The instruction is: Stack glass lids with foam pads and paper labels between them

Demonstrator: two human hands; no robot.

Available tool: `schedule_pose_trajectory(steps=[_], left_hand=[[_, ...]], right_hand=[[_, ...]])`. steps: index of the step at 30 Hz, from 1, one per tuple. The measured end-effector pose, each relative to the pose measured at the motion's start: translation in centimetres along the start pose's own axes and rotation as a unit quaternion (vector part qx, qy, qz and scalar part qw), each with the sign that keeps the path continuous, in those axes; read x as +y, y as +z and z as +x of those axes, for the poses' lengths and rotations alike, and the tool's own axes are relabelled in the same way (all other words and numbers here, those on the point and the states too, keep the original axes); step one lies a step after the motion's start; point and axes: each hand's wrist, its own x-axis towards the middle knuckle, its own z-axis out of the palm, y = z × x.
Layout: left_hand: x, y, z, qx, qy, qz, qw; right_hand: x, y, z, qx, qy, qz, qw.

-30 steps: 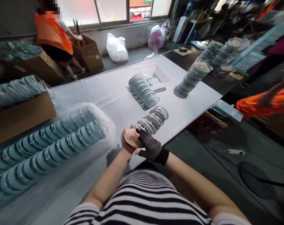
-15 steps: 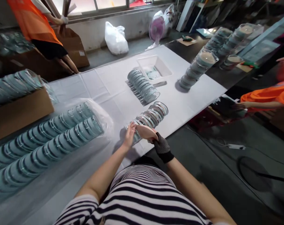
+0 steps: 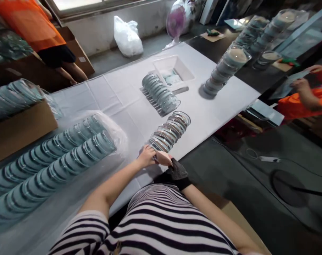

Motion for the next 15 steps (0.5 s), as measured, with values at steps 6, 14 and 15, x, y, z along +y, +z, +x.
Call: schedule_pose_trajectory(steps=[6,14,15], left_hand=[[0.4,0.4,-1.2,0.08,-0.019,-0.158,0.984],[0.7,0.6,-1.4,0.15,-0.031,-0.167,0.974],[0.7,0.7,-1.4,0.139,-0.024,-0.141,0.98]], right_hand=[[-0.9,1.0,2.2,-0.029,-0.006,-0.056,0.998],[1.4,-0.5,2.7,-0.085,0.045,-0.096,0.991],[0.9,0.0,3.2,-0.092,0.045,-0.095,0.99]])
